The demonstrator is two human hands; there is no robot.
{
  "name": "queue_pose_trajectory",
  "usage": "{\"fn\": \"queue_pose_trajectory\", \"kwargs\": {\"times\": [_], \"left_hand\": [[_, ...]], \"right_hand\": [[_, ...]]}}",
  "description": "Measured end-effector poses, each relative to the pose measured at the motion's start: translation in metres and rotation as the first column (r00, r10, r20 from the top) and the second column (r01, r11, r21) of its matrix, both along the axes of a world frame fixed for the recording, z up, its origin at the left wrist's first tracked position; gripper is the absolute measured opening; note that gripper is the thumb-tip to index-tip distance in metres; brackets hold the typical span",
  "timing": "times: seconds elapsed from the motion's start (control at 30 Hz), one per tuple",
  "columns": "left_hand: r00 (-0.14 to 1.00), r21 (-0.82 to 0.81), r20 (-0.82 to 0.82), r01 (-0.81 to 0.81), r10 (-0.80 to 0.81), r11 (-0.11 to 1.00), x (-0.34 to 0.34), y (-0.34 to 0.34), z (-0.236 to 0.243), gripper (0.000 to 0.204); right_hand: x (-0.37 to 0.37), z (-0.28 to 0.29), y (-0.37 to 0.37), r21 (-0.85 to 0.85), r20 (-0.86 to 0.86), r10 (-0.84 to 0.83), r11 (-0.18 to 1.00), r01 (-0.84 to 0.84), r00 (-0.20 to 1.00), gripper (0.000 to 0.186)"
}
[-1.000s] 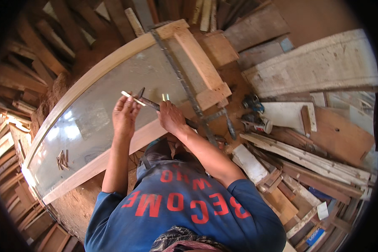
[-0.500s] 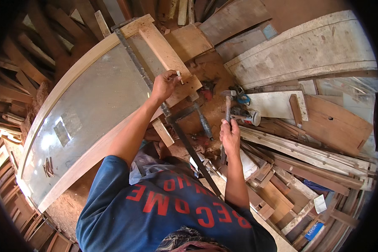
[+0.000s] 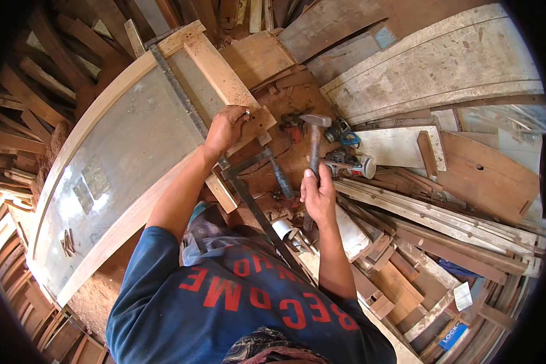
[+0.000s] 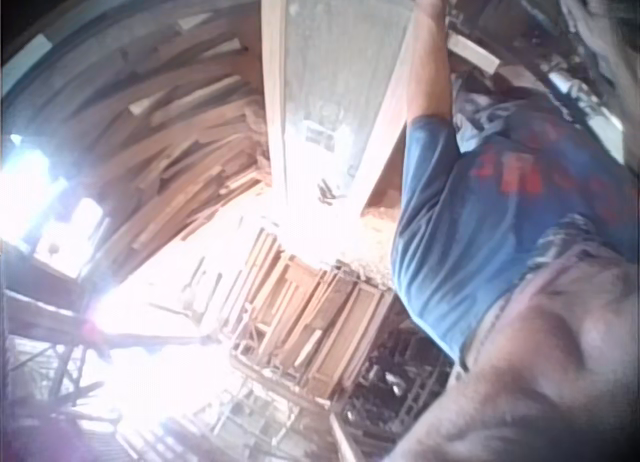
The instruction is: The person secures wooden blocks to a frame by drilling holes through the blocks and then hammering wooden pegs into the holes.
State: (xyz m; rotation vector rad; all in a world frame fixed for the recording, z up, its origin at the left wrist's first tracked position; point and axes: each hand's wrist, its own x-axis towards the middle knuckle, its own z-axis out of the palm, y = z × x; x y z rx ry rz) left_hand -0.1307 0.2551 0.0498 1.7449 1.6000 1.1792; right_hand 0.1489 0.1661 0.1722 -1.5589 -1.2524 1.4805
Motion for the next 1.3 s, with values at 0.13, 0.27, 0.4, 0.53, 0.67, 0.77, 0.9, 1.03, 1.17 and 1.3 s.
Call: {"fn": "queue_pose_trajectory", "kwargs": {"times": [0.13, 0.27, 0.4, 0.53, 0.67, 0.77, 0.9, 1.03, 1.17, 1.3], "left_hand": [[0.999, 0.020, 0.017, 0.029, -0.029, 0.999, -0.002, -0.001, -0.009, 0.015], [0.999, -0.001, 0.029, 0.033, -0.033, 0.999, 0.000, -0.001, -0.005, 0.016], [0.998, -0.012, 0.040, 0.045, -0.044, 0.999, 0.001, -0.002, 0.001, 0.016], [0.998, 0.030, 0.037, 0.048, -0.049, 0.998, -0.001, 0.001, -0.003, 0.014], [0.998, -0.007, 0.050, 0.030, -0.029, 1.000, -0.002, 0.000, 0.001, 0.014], [0.998, 0.022, 0.053, 0.023, -0.024, 0.999, 0.000, -0.005, 0.003, 0.015], [0.999, 0.015, 0.034, 0.039, -0.040, 0.999, -0.005, -0.002, -0.002, 0.015], [0.999, -0.017, 0.016, 0.051, -0.051, 0.999, -0.007, -0.002, -0.001, 0.018], [0.999, 0.007, 0.019, 0.043, -0.043, 0.999, -0.004, -0.001, -0.003, 0.018], [0.997, 0.000, 0.061, 0.049, -0.049, 0.999, -0.006, 0.000, -0.003, 0.017]], "right_hand": [[-0.022, -0.001, 0.015, 0.230, 0.561, 0.085, 0.939, -0.253, 0.824, 0.048], [-0.053, 0.019, 0.023, 0.397, 0.565, 0.095, 0.839, -0.372, 0.819, 0.041], [-0.064, -0.001, 0.037, 0.140, 0.706, 0.256, 0.863, -0.485, 0.660, 0.041], [-0.069, 0.017, 0.033, 0.434, 0.653, 0.065, 0.784, -0.444, 0.754, 0.042], [-0.078, 0.017, 0.038, 0.039, 0.758, 0.300, 0.866, -0.499, 0.580, 0.043], [-0.070, 0.019, 0.034, 0.186, 0.664, 0.191, 0.895, -0.407, 0.723, 0.044], [-0.060, 0.028, 0.041, 0.027, 0.331, 0.263, 0.957, -0.287, 0.906, 0.041], [-0.064, 0.031, 0.046, 0.403, 0.542, 0.096, 0.842, -0.358, 0.835, 0.038], [-0.071, 0.015, 0.045, 0.722, 0.534, -0.086, 0.564, -0.401, 0.841, 0.040], [-0.072, 0.021, 0.048, 0.144, 0.827, 0.220, 0.807, -0.573, 0.518, 0.042]]}}
